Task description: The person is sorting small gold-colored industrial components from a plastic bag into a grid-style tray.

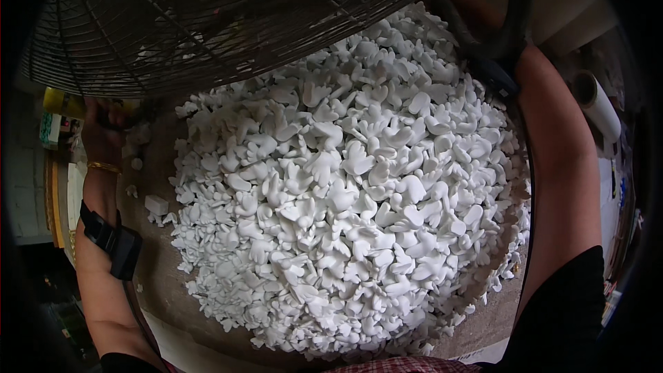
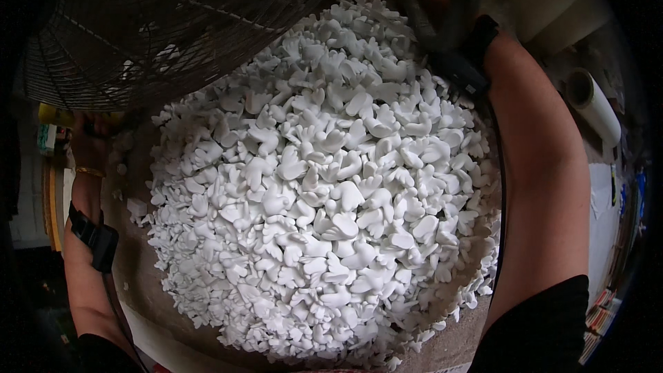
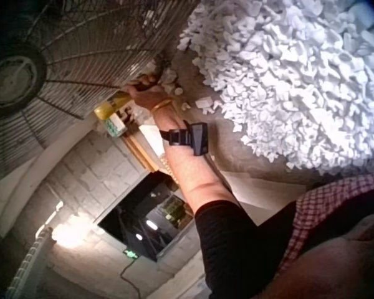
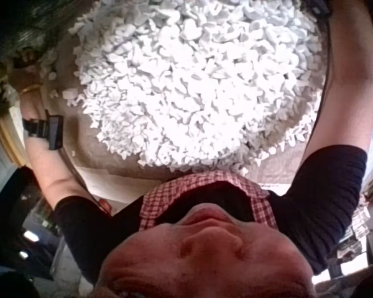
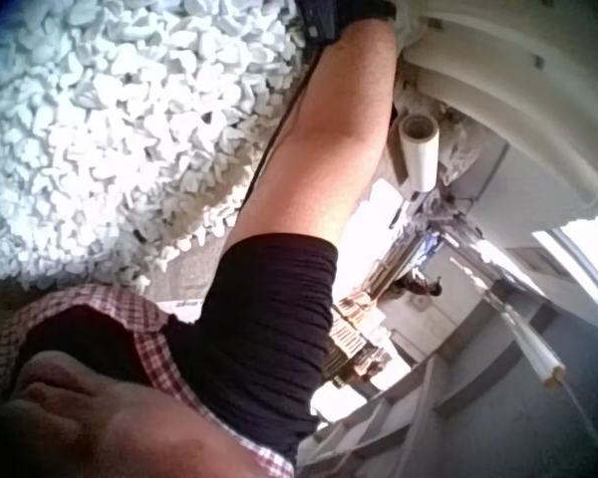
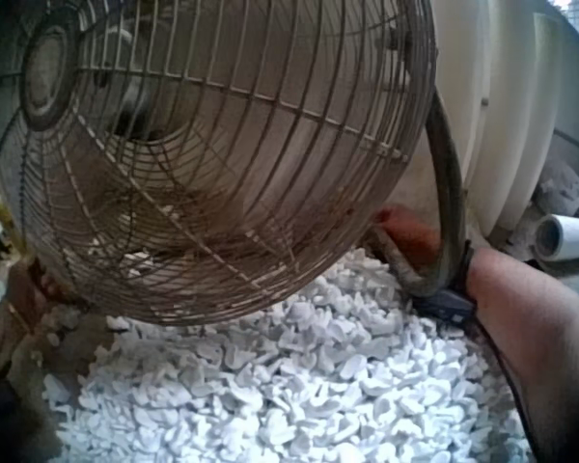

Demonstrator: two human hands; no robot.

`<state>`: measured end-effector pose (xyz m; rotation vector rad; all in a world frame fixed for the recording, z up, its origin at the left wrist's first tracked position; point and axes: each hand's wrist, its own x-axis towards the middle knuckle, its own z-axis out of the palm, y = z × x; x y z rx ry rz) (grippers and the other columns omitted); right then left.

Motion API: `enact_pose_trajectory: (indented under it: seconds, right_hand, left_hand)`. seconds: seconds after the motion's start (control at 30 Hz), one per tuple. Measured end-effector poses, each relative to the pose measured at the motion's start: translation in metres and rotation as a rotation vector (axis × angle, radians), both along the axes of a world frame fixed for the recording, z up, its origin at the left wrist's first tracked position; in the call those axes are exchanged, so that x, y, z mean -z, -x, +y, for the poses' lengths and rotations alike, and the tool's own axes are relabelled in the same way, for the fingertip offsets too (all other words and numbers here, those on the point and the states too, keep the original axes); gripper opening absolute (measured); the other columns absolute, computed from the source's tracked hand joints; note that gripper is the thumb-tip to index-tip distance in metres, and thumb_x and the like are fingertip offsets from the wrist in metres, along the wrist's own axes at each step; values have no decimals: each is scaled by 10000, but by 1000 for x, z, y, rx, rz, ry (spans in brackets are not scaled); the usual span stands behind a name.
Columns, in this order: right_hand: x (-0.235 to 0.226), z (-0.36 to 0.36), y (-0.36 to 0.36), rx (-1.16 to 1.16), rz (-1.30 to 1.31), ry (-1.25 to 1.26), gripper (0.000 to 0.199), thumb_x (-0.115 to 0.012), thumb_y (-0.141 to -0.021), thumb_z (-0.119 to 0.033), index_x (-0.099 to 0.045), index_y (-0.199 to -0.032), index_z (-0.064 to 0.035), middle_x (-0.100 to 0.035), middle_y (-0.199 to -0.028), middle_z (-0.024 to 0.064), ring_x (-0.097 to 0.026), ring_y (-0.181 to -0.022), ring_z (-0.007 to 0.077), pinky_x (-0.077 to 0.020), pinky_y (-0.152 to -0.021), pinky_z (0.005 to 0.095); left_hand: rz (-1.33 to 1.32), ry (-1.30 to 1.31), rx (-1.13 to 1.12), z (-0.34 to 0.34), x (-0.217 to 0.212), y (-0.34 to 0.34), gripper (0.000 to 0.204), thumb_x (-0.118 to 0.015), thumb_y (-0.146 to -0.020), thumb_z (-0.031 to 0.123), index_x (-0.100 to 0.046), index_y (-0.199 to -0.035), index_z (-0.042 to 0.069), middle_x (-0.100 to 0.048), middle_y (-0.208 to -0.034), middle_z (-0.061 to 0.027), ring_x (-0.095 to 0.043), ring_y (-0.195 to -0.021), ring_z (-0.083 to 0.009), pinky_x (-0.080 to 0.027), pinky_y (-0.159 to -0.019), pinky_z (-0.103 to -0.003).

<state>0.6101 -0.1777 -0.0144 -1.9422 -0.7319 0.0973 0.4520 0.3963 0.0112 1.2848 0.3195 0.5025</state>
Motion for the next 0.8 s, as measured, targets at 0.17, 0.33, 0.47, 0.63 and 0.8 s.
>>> enact_pose_trajectory:
  seconds: [0.17, 0.33, 0.47, 0.63, 0.8]
  right_hand:
    - [-6, 25, -46, 7, 17, 4, 451, -522, -983, -375, -574, -1274, -35, -647, -1147, 67, -568, -1139, 206, -416, -1003, 347]
    - [6, -38, -20, 21, 38, 3, 453, -524, -981, -378, -576, -1273, -36, -647, -1149, 68, -567, -1140, 205, -414, -1004, 347]
    - [10, -26, -26, 39, 56, -3, 454, -525, -980, -380, -577, -1273, -36, -647, -1151, 69, -566, -1141, 205, -413, -1005, 347]
    - [15, -16, -30, 59, 78, 10, 456, -527, -979, -382, -579, -1272, -37, -646, -1154, 70, -565, -1143, 203, -412, -1006, 347]
    - [19, -19, -34, 73, 95, 34, 458, -529, -977, -385, -580, -1271, -38, -646, -1156, 72, -564, -1144, 202, -411, -1007, 347]
  left_hand:
    - [-48, 68, 8, 13, 2, -4, 247, -514, -998, 293, -502, -824, 118, -411, -678, 5, -373, -595, -134, -352, -574, -295]
    - [-14, 39, 36, 11, 7, -4, 265, -511, -1000, 315, -496, -824, 118, -408, -704, 10, -359, -598, -130, -340, -588, -288]
    - [-9, 45, -47, -5, 2, -5, 283, -503, -1003, 329, -489, -819, 115, -397, -699, 15, -364, -618, -130, -340, -599, -286]
    - [-19, 26, 39, 3, 4, -2, 275, -514, -999, 317, -487, -818, 112, -390, -695, 12, -365, -629, -132, -338, -601, -286]
    - [-61, 29, 91, 24, 9, 0, 264, -518, -996, 306, -488, -822, 111, -397, -694, 6, -364, -627, -136, -346, -605, -297]
